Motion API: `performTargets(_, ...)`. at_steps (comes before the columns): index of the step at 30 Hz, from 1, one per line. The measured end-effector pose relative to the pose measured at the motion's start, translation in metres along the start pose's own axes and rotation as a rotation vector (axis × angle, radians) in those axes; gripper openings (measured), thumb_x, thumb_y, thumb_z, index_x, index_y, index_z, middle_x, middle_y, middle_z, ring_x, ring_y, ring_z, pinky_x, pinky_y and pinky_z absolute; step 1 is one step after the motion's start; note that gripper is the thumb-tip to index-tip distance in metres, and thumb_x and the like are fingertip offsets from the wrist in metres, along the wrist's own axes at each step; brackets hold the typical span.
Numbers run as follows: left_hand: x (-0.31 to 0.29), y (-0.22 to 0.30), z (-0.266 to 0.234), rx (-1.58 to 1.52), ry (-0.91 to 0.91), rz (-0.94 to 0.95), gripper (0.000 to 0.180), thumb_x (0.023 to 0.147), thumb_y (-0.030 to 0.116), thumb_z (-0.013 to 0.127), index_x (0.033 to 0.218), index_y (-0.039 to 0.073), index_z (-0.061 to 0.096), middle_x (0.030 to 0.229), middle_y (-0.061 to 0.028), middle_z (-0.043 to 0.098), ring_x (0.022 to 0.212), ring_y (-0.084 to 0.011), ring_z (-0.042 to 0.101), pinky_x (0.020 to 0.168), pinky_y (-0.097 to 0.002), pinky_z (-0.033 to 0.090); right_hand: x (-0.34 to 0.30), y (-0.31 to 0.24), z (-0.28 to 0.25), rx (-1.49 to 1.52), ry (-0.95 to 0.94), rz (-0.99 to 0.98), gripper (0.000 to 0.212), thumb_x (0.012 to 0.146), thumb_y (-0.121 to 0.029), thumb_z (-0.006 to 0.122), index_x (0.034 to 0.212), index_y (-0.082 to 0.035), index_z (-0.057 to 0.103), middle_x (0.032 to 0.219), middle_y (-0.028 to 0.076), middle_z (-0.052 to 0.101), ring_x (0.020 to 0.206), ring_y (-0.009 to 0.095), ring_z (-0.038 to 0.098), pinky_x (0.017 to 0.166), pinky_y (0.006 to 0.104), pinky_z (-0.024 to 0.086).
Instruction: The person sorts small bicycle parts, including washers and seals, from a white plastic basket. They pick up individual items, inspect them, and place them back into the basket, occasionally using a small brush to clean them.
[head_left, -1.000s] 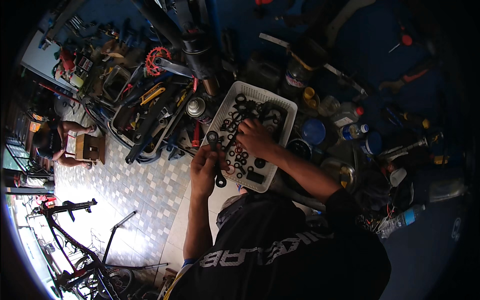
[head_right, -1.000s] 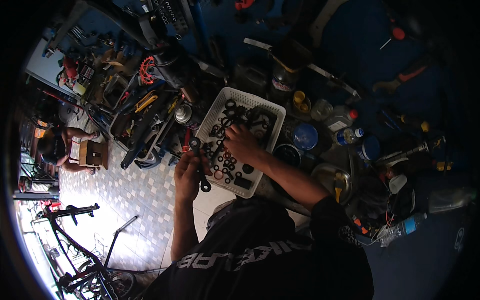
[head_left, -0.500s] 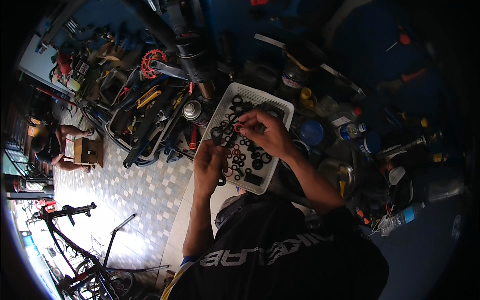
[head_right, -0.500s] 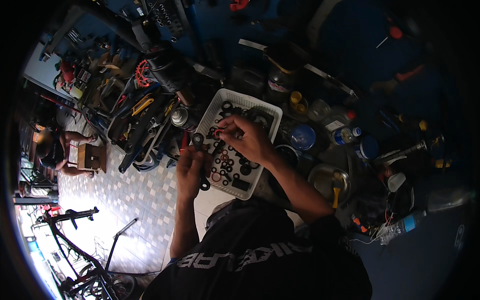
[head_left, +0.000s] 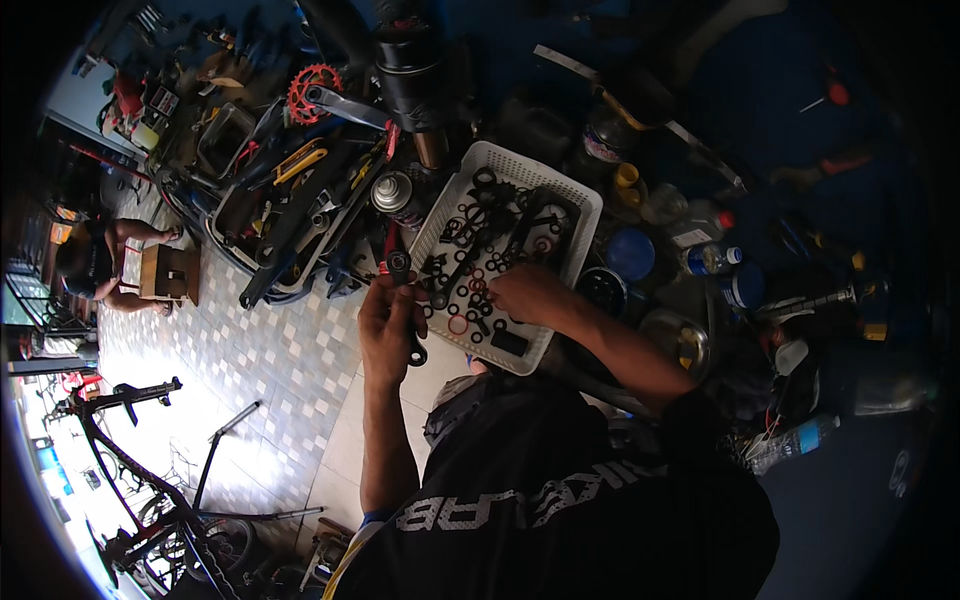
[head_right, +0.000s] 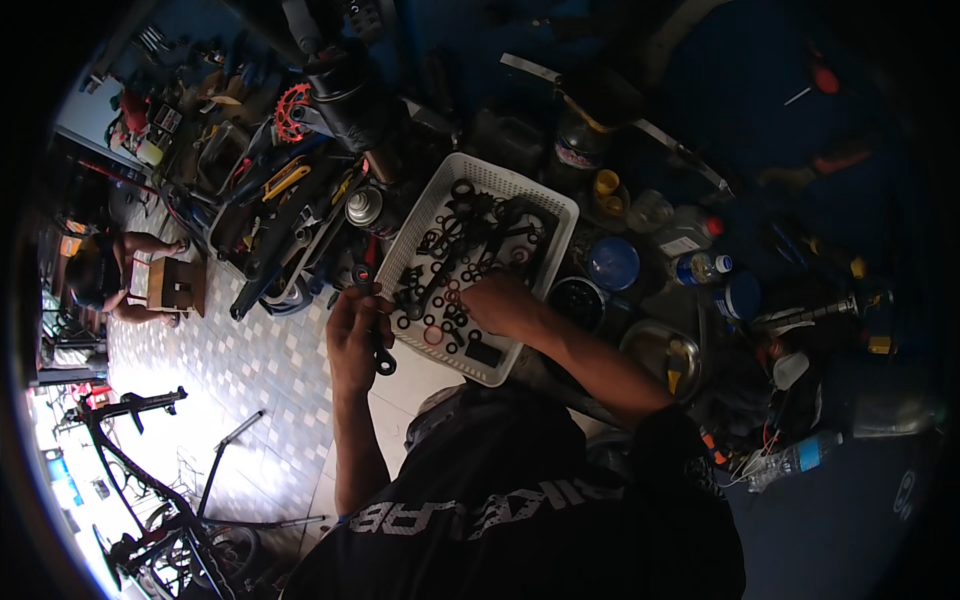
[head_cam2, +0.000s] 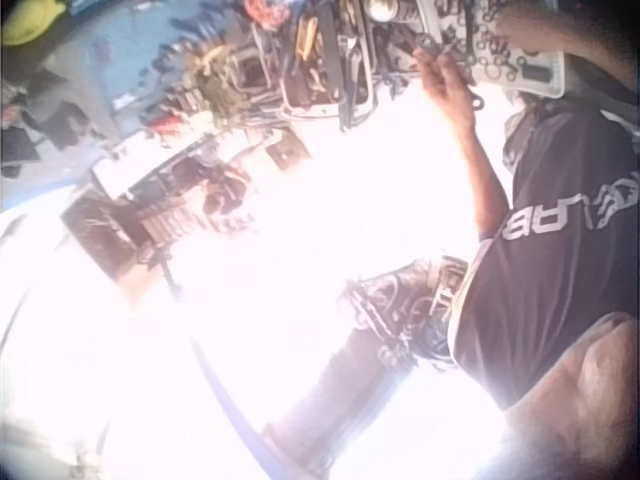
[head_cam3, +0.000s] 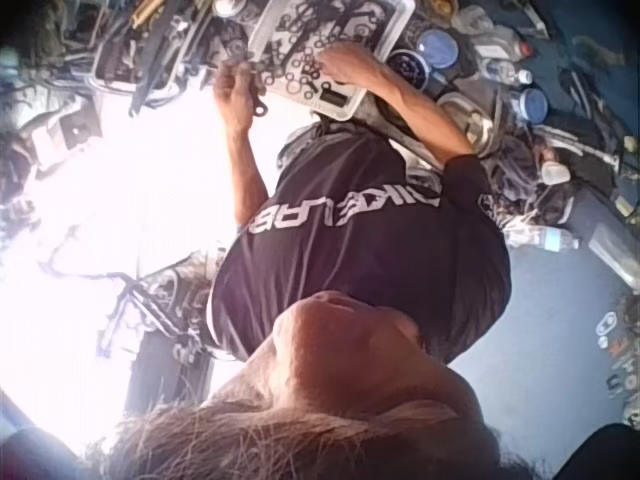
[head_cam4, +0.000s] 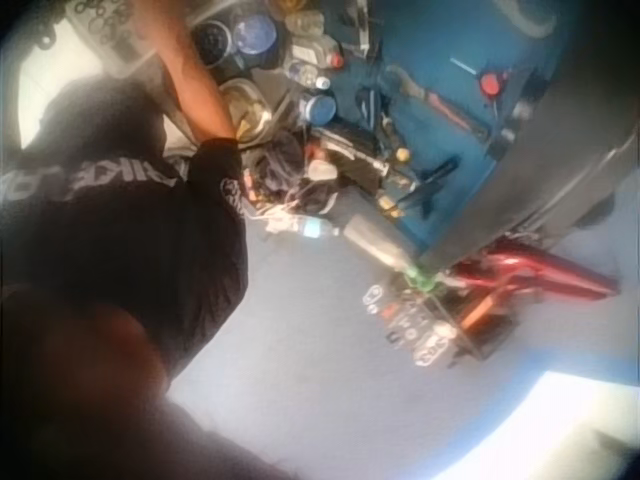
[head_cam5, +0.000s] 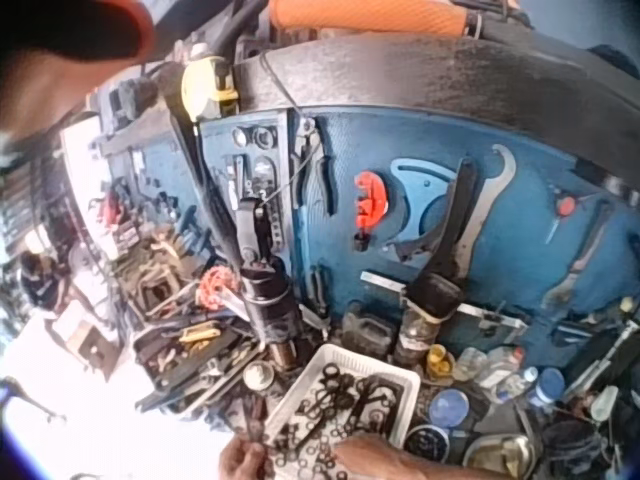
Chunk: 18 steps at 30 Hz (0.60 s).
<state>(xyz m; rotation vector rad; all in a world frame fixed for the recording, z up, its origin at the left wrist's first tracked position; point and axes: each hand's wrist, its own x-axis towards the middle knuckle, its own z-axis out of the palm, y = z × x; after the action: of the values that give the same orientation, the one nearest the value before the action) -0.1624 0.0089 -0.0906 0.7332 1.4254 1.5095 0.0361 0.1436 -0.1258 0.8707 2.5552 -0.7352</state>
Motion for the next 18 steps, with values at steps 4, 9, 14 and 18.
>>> performTargets(4, -0.005, -0.007, -0.001, 0.003, -0.01, -0.03, 0.023, 0.104, 0.018, 0.054, 0.119, 0.001, 0.059, 0.088, -0.0056, 0.066, 0.059, -0.0075, 0.055, 0.052, -0.0221, 0.045, 0.006, 0.012, 0.019, 0.047, 0.218, -0.003, 0.017, 0.089, -0.015, 0.063, 0.1, -0.003, 0.069, 0.1, 0.018, 0.07, 0.098, 0.034, 0.069, 0.084, 0.0465, 0.055)
performTargets(9, -0.004, -0.013, 0.003, -0.012, -0.043, -0.037, 0.022, 0.104, 0.017, 0.054, 0.117, -0.001, 0.059, 0.088, -0.0066, 0.067, 0.057, -0.0077, 0.054, 0.051, -0.0223, 0.044, 0.025, 0.008, 0.021, 0.144, 0.361, -0.002, 0.017, 0.085, -0.01, 0.064, 0.098, -0.001, 0.067, 0.098, 0.017, 0.069, 0.097, 0.035, 0.07, 0.082, 0.0459, 0.056)
performTargets(14, -0.004, -0.015, 0.003, 0.025, -0.055, -0.027, 0.022, 0.104, 0.017, 0.053, 0.116, 0.0, 0.058, 0.089, -0.0065, 0.068, 0.057, -0.0077, 0.054, 0.051, -0.0223, 0.042, 0.033, 0.007, 0.025, 0.178, 0.343, -0.036, 0.016, 0.09, -0.016, 0.064, 0.103, -0.006, 0.066, 0.103, 0.012, 0.067, 0.097, 0.032, 0.069, 0.083, 0.0446, 0.055)
performTargets(18, -0.006, -0.016, 0.0, 0.009, -0.05, -0.033, 0.021, 0.104, 0.017, 0.053, 0.116, -0.001, 0.058, 0.09, -0.0062, 0.067, 0.057, -0.0078, 0.054, 0.05, -0.0223, 0.042, 0.031, 0.01, 0.026, 0.188, 0.348, -0.11, 0.017, 0.091, -0.019, 0.066, 0.104, -0.008, 0.066, 0.105, 0.01, 0.065, 0.095, 0.031, 0.068, 0.083, 0.0436, 0.055)
